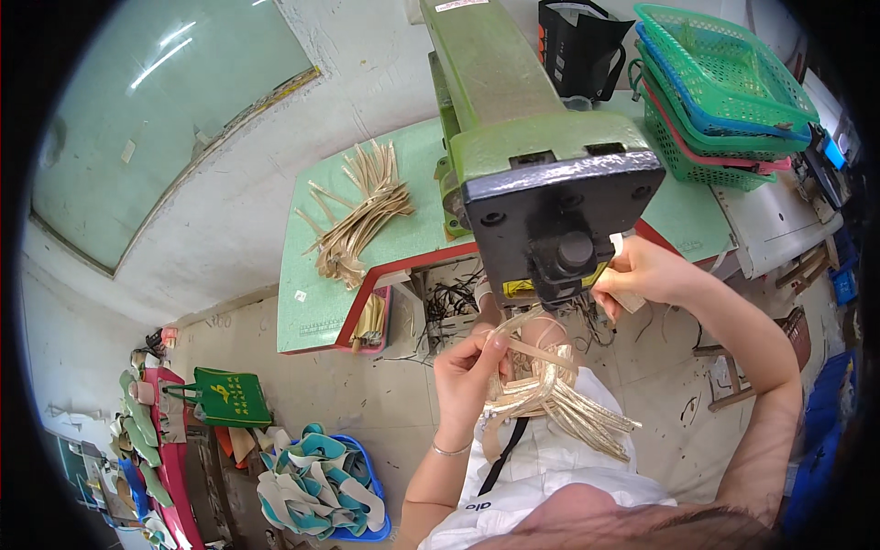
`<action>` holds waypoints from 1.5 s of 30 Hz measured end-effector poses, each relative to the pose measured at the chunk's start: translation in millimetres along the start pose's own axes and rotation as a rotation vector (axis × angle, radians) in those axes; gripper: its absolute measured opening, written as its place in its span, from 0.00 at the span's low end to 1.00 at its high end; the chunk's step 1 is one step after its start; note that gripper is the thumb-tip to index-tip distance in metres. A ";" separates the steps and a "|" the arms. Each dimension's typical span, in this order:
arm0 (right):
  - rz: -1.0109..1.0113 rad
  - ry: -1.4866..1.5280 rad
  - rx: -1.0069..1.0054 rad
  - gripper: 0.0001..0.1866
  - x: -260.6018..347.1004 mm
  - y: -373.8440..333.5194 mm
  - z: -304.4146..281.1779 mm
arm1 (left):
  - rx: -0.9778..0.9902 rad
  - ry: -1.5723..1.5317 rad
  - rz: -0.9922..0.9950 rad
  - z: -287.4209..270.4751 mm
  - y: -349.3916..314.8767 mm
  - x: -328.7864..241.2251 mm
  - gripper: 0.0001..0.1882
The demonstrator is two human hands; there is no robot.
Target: The person repeatedly picks up gold-colored cords from a pile on a green table and feeds them into a green machine. They pull the cords through the machine by hand, then place the processed cords back onto the table. The task involves continuous handling of the cords and operating the machine.
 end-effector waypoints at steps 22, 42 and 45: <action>-0.066 0.024 -0.037 0.11 8.4 10.9 37.9 | -0.265 -0.056 0.032 -43.7 -31.7 7.5 0.13; -0.019 -0.224 0.102 0.22 20.9 10.2 20.8 | 0.035 0.507 0.339 -6.7 6.4 11.8 0.06; 0.045 0.010 0.052 0.18 30.0 1.7 32.1 | -0.079 0.316 0.201 -18.8 -8.8 26.7 0.08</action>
Point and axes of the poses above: each hand's wrist, its own y-axis towards the middle knuckle, its own z-axis out of the palm, x = y × z, the point moved 2 cm from there along y, towards the middle knuckle, and after that the axes turned 6 degrees about -y, right-handed, at the moved point
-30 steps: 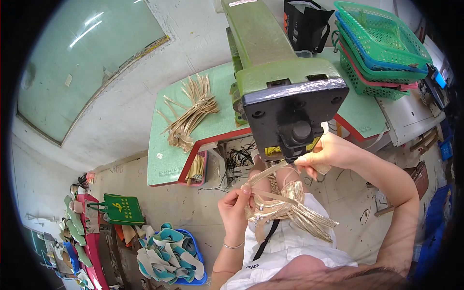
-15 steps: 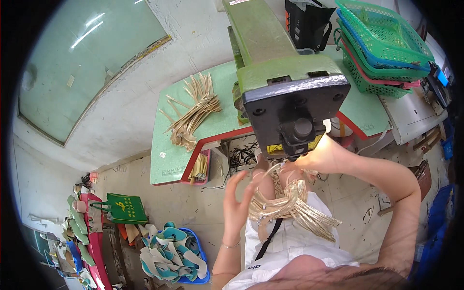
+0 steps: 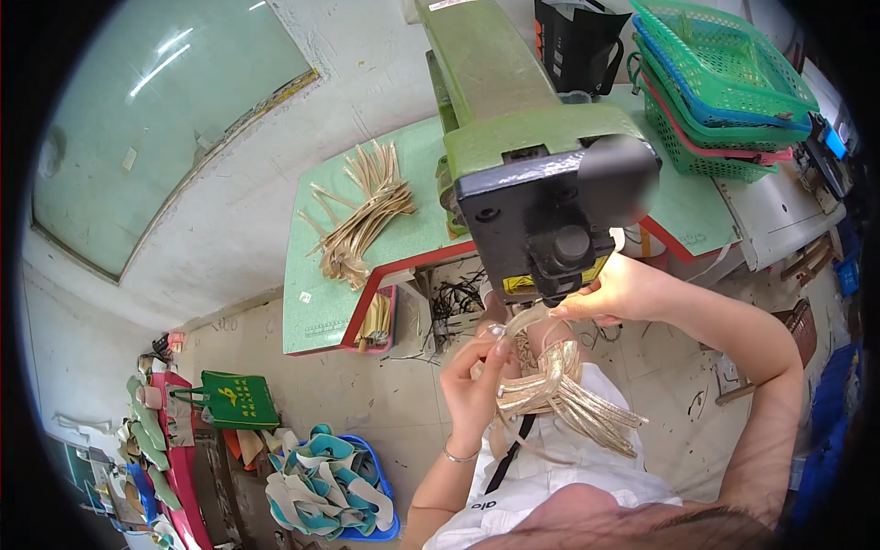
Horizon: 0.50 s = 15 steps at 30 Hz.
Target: The person repeatedly picks up gold-colored cords from a pile on a green table and feeds them into a green machine. They pull the cords through the machine by hand, then place the processed cords back onto the table. The task involves continuous handling of the cords and operating the machine.
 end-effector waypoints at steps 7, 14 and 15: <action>-0.211 0.028 -0.139 0.14 -20.8 10.4 8.6 | -0.211 -0.237 -0.096 -22.7 -18.4 5.8 0.12; -0.056 0.085 -0.216 0.09 -64.7 5.7 4.0 | -0.177 0.406 0.138 -132.2 155.9 -75.0 0.20; -0.028 0.091 -0.212 0.08 -70.7 5.8 8.3 | -0.185 0.640 0.127 -143.3 194.7 -84.9 0.21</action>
Point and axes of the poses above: each hand's wrist, its own y-axis towards the middle knuckle, its own z-axis out of the palm, x = y × z, the point moved 2 cm from there along y, towards the middle knuckle, and after that the axes turned 6 degrees about -y, right-handed, at the moved point
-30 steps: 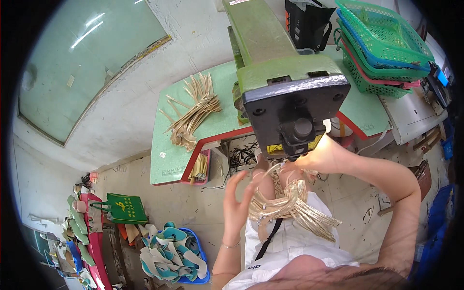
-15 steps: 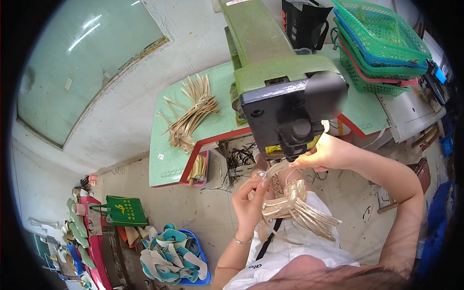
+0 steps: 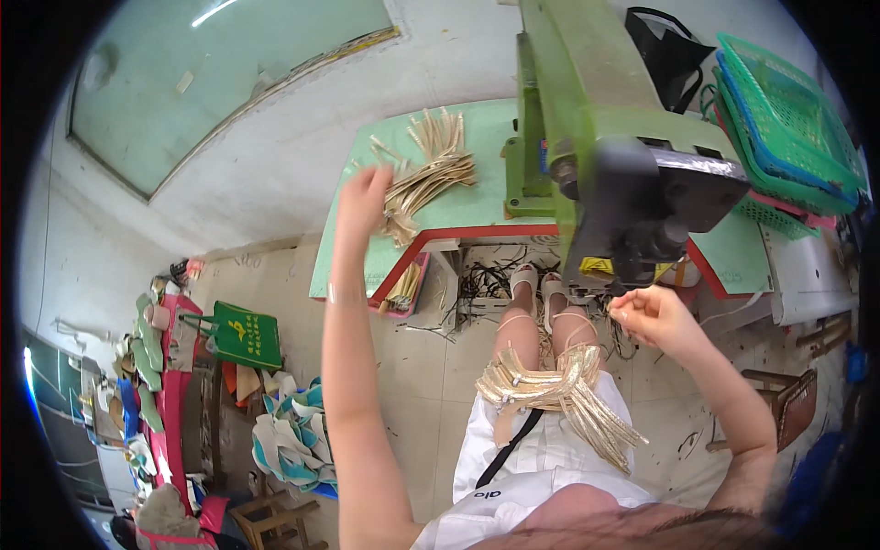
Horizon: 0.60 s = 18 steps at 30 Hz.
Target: The person repeatedly picks up gold-colored cords from a pile on a green table and feeds them into a green machine. They pull the cords through the machine by hand, then place the processed cords back onto the table. The task involves continuous handling of the cords and operating the machine.
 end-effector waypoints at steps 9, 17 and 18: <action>-0.098 -0.010 0.063 0.09 -78.4 9.2 45.6 | 0.292 0.163 -0.171 93.0 135.7 154.6 0.23; -0.446 -0.715 0.071 0.10 -141.3 30.4 99.1 | -0.154 -0.063 0.462 92.6 -47.8 29.5 0.08; -0.477 -0.766 0.030 0.11 -152.0 38.0 109.2 | 0.187 0.047 0.265 95.1 -84.9 28.2 0.07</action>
Point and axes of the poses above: each hand's wrist, its own y-axis towards the middle knuckle, its own z-axis out of the palm, x = y × z, the point moved 2 cm from there along y, towards the middle knuckle, and after that the axes turned 6 degrees about -y, right-handed, at the moved point
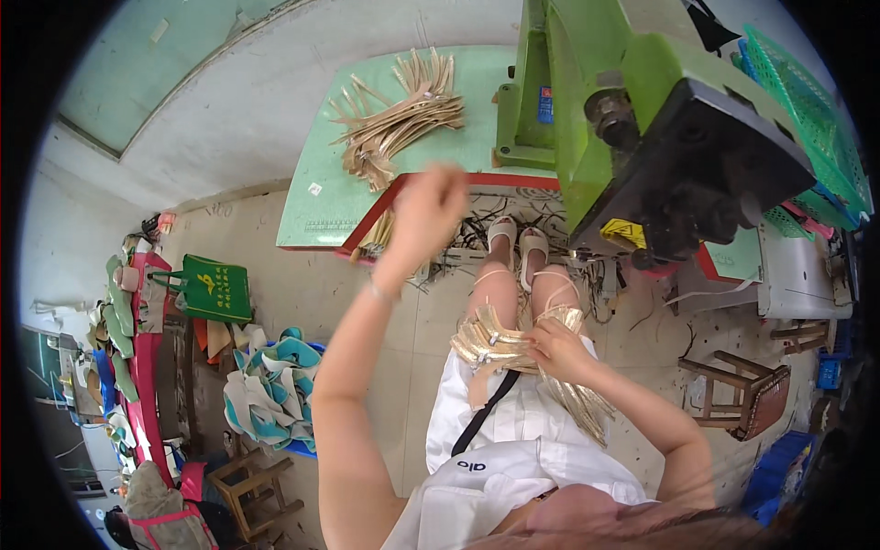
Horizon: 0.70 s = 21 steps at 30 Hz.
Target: The person repeatedly picks up gold-colored cords from a pile on a green table and feeds them into a green machine. They pull the cords through the machine by hand, then place the processed cords back onto the table. The task involves continuous handling of the cords and operating the machine.
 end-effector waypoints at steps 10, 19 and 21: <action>-0.366 0.024 0.073 0.12 23.7 14.3 34.0 | 0.829 -0.048 -0.032 31.6 -203.6 -7.8 0.35; -0.006 0.502 0.130 0.10 18.6 1.8 13.4 | 0.674 -0.114 0.167 14.7 -174.7 -62.1 0.22; 0.056 0.564 0.164 0.13 35.6 -1.9 -31.3 | 0.538 -0.232 0.031 20.0 -166.8 -53.4 0.17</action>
Point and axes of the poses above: each hand's wrist, its own y-axis towards the middle knuckle, its own z-axis out of the palm, x = y × z, the point moved 2 cm from there along y, towards the middle knuckle, and after that the axes turned 6 degrees about -y, right-handed, at the moved point
